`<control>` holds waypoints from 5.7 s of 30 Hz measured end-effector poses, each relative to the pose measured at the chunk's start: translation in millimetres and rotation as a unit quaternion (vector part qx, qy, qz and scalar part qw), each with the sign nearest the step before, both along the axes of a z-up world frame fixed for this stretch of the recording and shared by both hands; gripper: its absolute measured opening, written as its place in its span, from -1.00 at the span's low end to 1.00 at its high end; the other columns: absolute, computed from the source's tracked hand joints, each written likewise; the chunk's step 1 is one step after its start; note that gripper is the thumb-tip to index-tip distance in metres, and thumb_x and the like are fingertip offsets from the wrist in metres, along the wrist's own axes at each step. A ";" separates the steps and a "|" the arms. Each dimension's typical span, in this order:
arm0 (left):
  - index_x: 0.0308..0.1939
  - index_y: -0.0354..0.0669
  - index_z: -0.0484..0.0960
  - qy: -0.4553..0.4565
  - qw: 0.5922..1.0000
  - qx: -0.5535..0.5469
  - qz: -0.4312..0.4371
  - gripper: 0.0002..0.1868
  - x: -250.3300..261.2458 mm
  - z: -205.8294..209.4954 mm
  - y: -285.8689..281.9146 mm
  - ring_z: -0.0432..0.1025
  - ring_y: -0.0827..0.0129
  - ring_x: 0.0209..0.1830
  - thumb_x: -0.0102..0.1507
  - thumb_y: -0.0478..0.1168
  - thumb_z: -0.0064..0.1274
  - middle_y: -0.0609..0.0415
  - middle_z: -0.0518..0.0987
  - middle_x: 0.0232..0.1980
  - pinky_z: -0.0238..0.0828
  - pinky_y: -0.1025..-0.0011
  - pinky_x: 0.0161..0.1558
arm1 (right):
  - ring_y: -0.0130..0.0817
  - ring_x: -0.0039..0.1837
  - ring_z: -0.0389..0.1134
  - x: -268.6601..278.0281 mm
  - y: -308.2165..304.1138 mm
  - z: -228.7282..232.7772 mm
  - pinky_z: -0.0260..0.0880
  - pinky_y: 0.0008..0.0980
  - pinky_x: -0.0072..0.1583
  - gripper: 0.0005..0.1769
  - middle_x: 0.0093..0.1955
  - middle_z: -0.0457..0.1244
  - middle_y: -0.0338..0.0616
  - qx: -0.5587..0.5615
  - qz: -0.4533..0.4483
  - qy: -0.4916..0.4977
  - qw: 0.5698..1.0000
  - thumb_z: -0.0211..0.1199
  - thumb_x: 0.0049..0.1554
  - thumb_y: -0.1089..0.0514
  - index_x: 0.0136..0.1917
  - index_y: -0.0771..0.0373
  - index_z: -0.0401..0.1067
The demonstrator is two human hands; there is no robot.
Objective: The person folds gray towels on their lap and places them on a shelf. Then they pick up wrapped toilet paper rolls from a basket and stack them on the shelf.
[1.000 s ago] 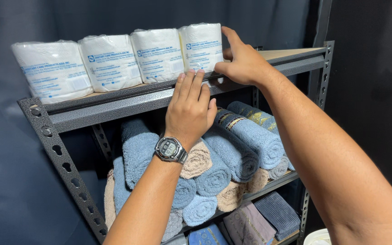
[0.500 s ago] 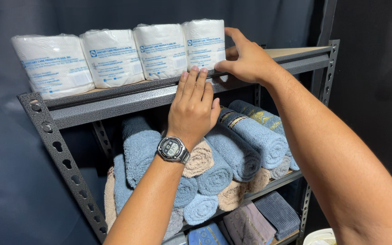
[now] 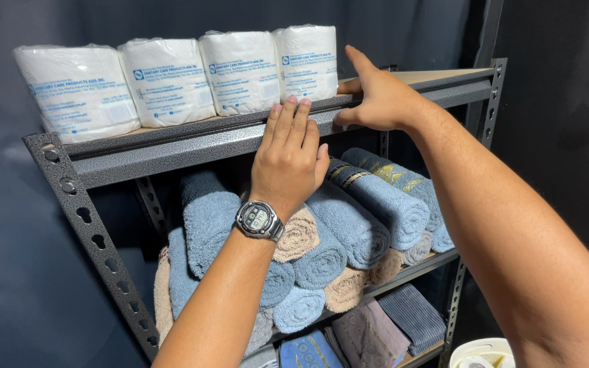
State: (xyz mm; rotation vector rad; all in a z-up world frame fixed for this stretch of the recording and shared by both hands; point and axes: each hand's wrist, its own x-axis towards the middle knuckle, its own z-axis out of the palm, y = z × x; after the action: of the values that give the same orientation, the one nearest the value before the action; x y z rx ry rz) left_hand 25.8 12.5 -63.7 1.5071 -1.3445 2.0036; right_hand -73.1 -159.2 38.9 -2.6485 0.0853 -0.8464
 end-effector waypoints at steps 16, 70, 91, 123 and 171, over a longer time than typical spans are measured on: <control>0.08 -0.49 0.68 0.004 1.000 0.000 -0.010 -0.60 0.7 -0.1 -0.5 0.35 -0.14 0.44 0.30 -0.19 0.14 -0.29 0.55 0.34 0.22 -0.06 0.52 | -0.41 0.50 0.28 -0.1 -12.7 -9.5 0.08 -0.45 0.49 0.29 0.40 0.37 -0.37 0.031 0.065 -0.046 0.996 0.47 -0.09 0.19 0.72 0.22 -0.24; 0.42 -0.06 0.40 0.537 0.632 0.527 -0.186 -0.23 -282.6 -682.3 -283.4 0.41 0.14 0.41 0.18 0.09 0.24 -0.01 0.46 0.39 0.51 0.17 0.24 | 0.14 0.57 0.10 -345.8 -177.4 -710.8 0.18 0.06 0.46 0.06 0.65 0.00 0.19 0.066 -0.513 0.341 0.785 0.59 -0.03 0.02 0.63 0.15 0.18; 0.66 -0.07 -0.02 0.576 0.541 0.607 -0.081 0.17 -282.7 -620.2 -281.3 0.38 0.08 0.44 0.14 0.17 0.31 -0.04 0.35 0.54 0.50 0.09 0.28 | 0.20 0.37 0.35 -361.3 -185.2 -687.7 0.36 0.05 0.36 0.09 0.42 0.27 0.18 0.417 -0.443 0.178 0.773 0.61 -0.14 0.01 0.57 0.20 0.21; 0.65 -0.11 0.06 0.597 0.584 0.520 -0.179 -0.01 -274.5 -629.3 -269.9 0.57 0.15 0.14 0.23 -0.04 0.21 0.03 0.49 0.23 0.59 0.20 0.04 | 0.58 0.54 0.04 -341.6 -144.0 -677.8 0.29 0.26 0.45 0.12 0.62 -0.13 0.47 0.374 -0.324 0.010 0.869 0.24 -0.11 0.52 0.65 0.54 -0.14; 0.23 -0.14 0.56 0.666 0.624 0.031 -0.408 -0.45 -168.7 -252.2 -27.3 0.49 0.15 0.21 0.21 -0.14 0.38 -0.07 0.53 0.31 0.57 0.30 0.04 | -0.17 0.40 0.26 -159.2 -29.8 -394.8 0.53 -0.33 0.24 -0.27 0.46 0.00 -0.07 0.400 0.220 -0.323 0.829 0.43 0.03 0.33 0.32 0.26 0.05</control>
State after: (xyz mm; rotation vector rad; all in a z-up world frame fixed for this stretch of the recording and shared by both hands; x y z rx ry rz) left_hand -142.9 -14.9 -315.9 1.3626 -0.9657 0.0255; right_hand -232.3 -189.0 -355.9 -1.4261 -0.2768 -1.1587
